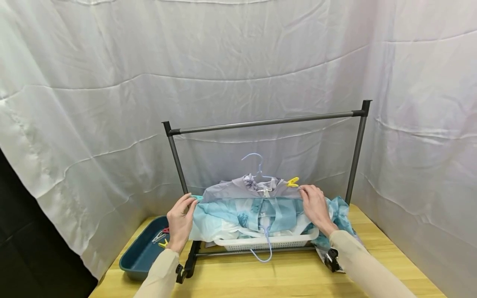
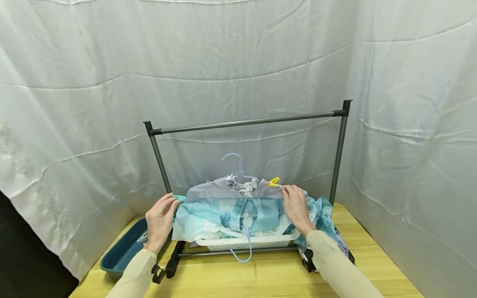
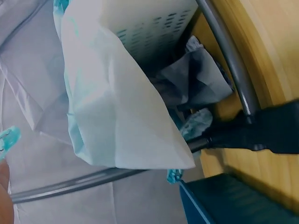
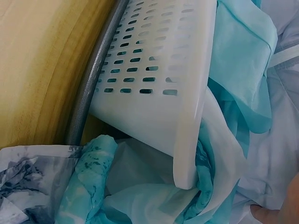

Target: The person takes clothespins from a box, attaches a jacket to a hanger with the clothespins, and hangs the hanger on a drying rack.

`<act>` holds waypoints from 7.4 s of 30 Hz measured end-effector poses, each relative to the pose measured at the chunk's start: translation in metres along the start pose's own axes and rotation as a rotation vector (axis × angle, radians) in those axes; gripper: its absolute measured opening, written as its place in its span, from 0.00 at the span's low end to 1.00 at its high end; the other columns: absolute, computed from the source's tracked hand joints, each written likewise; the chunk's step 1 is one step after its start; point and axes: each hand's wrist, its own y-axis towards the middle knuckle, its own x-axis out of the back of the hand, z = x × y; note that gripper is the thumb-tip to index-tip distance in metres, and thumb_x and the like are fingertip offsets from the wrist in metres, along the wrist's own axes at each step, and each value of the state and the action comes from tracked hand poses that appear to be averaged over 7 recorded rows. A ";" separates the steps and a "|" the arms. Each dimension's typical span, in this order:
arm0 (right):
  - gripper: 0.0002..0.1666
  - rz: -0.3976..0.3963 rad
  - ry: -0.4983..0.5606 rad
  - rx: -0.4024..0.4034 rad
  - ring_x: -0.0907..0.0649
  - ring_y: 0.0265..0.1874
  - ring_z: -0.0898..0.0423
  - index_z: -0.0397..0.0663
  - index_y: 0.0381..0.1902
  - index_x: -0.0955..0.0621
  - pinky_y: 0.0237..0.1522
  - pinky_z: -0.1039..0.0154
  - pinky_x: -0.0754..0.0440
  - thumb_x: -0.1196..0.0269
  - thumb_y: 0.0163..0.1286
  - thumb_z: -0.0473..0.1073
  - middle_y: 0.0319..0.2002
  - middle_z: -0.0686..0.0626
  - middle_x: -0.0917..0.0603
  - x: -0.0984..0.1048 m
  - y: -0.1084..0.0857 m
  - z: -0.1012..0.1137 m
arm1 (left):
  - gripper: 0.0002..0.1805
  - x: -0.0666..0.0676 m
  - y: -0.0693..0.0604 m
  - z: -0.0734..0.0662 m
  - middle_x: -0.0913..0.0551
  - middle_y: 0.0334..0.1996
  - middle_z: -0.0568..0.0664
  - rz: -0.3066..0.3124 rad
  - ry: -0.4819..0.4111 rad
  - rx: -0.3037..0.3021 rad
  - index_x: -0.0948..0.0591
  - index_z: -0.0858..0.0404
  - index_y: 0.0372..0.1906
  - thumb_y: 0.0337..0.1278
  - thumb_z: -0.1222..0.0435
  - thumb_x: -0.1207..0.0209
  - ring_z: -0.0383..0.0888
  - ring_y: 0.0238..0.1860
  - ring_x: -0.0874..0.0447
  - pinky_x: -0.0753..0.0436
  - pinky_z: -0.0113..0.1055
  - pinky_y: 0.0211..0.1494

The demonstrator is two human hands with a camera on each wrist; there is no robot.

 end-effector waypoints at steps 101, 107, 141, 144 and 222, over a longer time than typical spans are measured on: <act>0.15 -0.022 0.004 0.038 0.23 0.44 0.47 0.41 0.49 0.19 0.45 0.49 0.25 0.50 0.79 0.42 0.43 0.43 0.19 0.004 0.001 0.004 | 0.05 -0.067 0.074 -0.067 0.11 0.39 0.55 0.442 0.110 -0.242 0.12 0.64 0.36 0.54 0.71 0.33 0.49 0.41 0.11 0.13 0.37 0.45; 0.15 -0.024 0.002 0.042 0.23 0.45 0.47 0.41 0.49 0.19 0.47 0.49 0.26 0.50 0.79 0.42 0.43 0.43 0.19 0.004 0.001 0.004 | 0.04 -0.070 0.073 -0.066 0.11 0.40 0.55 0.457 0.143 -0.236 0.11 0.64 0.35 0.55 0.71 0.33 0.50 0.42 0.11 0.13 0.37 0.46; 0.16 -0.095 -0.015 0.016 0.24 0.42 0.45 0.38 0.49 0.20 0.43 0.49 0.26 0.51 0.79 0.41 0.42 0.40 0.21 0.010 0.025 0.010 | 0.12 -0.077 0.024 -0.043 0.15 0.45 0.56 0.336 0.197 -0.244 0.14 0.67 0.43 0.51 0.75 0.34 0.51 0.48 0.17 0.17 0.42 0.52; 0.16 -0.103 -0.004 -0.018 0.24 0.43 0.44 0.37 0.49 0.20 0.44 0.47 0.26 0.51 0.79 0.41 0.43 0.39 0.21 0.013 0.028 0.012 | 0.07 -0.074 0.012 -0.043 0.14 0.41 0.52 0.490 0.217 -0.272 0.13 0.63 0.37 0.52 0.72 0.33 0.48 0.44 0.16 0.16 0.40 0.49; 0.24 -0.475 -0.154 -0.326 0.25 0.54 0.28 0.32 0.53 0.19 0.57 0.38 0.34 0.49 0.74 0.46 0.50 0.28 0.20 0.173 0.020 -0.066 | 0.11 -0.086 -0.046 -0.034 0.24 0.24 0.40 0.794 0.208 -0.366 0.13 0.49 0.26 0.59 0.68 0.35 0.38 0.28 0.27 0.26 0.28 0.32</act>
